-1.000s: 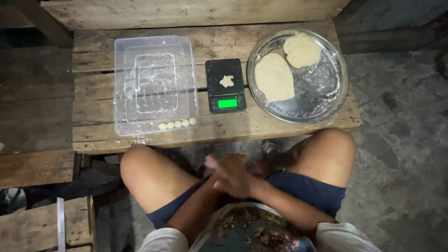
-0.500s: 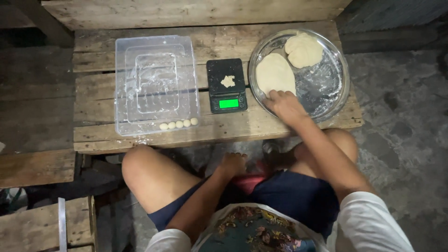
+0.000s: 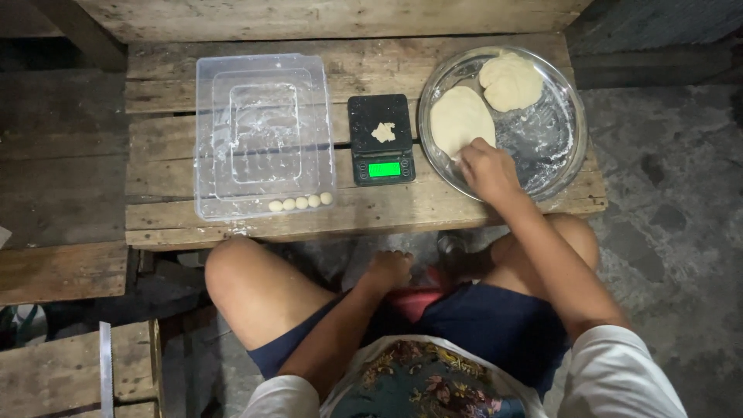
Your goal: The person portions dough from a large mass on a metal tray, weighs each piece on a digital scale, rolls it into a ball, and places it in a plastic container. The process is repeated multiple times.
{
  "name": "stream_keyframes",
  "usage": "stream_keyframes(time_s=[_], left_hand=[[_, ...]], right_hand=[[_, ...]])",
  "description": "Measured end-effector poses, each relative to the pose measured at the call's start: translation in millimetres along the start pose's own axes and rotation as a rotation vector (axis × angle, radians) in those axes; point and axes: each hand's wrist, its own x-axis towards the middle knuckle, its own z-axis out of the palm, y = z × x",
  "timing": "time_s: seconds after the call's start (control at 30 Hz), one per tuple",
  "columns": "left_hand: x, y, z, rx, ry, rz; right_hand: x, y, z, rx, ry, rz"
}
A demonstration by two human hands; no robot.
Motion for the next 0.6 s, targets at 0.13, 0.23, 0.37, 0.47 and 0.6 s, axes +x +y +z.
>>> stream_keyframes(time_s=[0.13, 0.23, 0.37, 0.47, 0.6], left_hand=[[-3.9, 1.1, -2.0, 0.019, 0.004, -0.022], [-5.1, 0.2, -4.8, 0.037, -0.023, -0.013], [-9.1, 1.8, -11.3, 0.022, -0.033, -0.015], [-7.1, 3.0, -10.1, 0.021, -0.056, -0.02], [-21.3, 11.6, -25.8, -0.003, -0.086, -0.033]], right_hand=[[-4.0, -9.2, -11.0, 0.232, 0.011, 0.218], [-4.5, -18.8, -27.6, 0.61, 0.085, 0.373], [10.4, -48.4, -68.2, 1.156, 0.158, 0.629], [21.0, -41.1, -58.5, 1.21, 0.12, 0.574], [40.9, -34.7, -31.5, 1.15, 0.054, 0.595]])
